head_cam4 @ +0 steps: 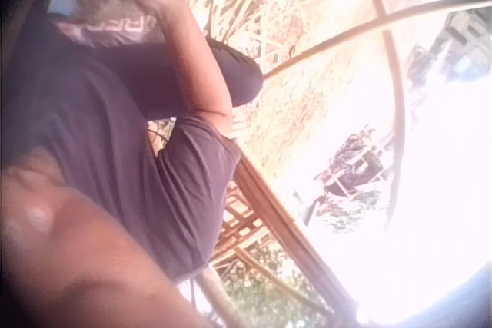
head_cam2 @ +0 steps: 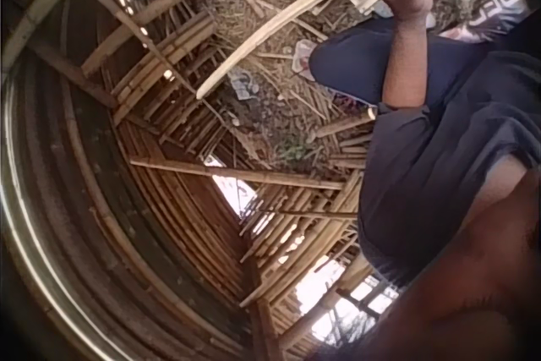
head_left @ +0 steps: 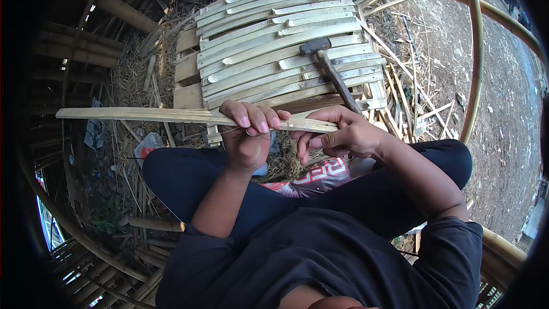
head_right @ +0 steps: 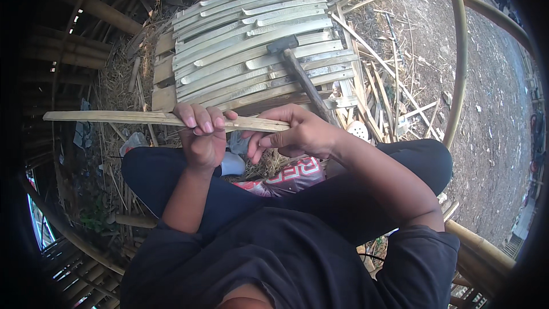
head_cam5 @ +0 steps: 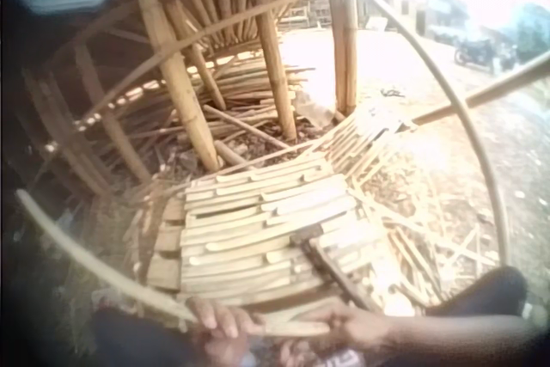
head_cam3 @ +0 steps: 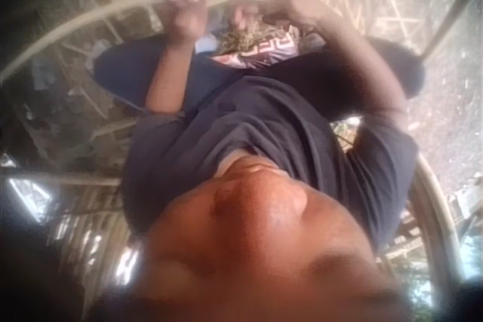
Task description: The person assembles a bamboo lattice panel by aligning bamboo strips and securing them together using a hammer.
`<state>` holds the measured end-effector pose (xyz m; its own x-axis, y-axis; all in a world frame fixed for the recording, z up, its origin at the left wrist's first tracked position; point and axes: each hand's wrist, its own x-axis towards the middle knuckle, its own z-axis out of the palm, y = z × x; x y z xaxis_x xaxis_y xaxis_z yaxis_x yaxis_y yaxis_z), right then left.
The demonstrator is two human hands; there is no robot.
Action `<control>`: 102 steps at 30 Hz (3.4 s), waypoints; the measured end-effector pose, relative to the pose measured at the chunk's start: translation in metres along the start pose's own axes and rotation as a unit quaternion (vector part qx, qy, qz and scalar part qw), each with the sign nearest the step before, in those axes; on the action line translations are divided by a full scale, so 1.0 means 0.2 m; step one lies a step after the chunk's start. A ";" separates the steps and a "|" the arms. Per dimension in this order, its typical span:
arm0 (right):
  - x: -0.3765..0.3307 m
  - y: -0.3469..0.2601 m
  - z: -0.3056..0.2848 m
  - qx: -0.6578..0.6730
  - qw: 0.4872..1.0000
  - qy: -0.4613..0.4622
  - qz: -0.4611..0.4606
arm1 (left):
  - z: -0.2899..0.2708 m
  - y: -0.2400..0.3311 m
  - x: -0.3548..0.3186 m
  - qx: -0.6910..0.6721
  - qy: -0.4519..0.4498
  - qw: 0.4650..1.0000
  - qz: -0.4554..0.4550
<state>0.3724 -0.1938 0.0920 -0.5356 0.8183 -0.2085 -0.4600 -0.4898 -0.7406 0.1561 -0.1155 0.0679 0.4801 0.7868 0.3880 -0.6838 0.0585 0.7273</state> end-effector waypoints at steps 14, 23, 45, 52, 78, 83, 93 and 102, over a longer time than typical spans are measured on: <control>0.03 0.02 0.02 -0.089 0.995 0.005 -0.045 | -0.01 0.01 0.01 -0.048 0.025 0.998 -0.028; 0.05 0.04 0.00 -0.107 0.992 -0.008 -0.066 | -0.01 0.01 0.01 -0.060 0.031 0.998 -0.012; 0.00 -0.05 0.00 -0.479 0.836 0.199 -0.181 | -0.08 -0.02 0.04 0.026 0.219 0.975 -0.009; 0.01 -0.04 -0.03 -0.675 0.592 0.265 -0.350 | -0.05 -0.02 0.05 0.055 0.213 0.975 -0.032; -0.05 -0.07 -0.01 -0.816 0.505 0.120 -0.256 | -0.10 -0.06 0.04 0.000 0.296 0.926 -0.235; -0.05 -0.06 -0.01 -0.796 0.527 0.126 -0.271 | -0.10 -0.08 0.03 -0.014 0.307 0.921 -0.239; -0.04 -0.05 0.01 -0.791 0.514 0.169 -0.285 | -0.05 -0.07 0.03 -0.022 0.308 0.930 -0.201; -0.04 -0.04 0.04 -0.782 0.528 0.201 -0.262 | -0.04 -0.06 0.04 -0.035 0.299 0.938 -0.170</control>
<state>0.3748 -0.1986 0.1040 -0.2876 0.8695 0.4016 0.8455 0.4274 -0.3200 0.1630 -0.1057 0.0582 0.2971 0.9184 -0.2613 -0.5918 0.3919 0.7044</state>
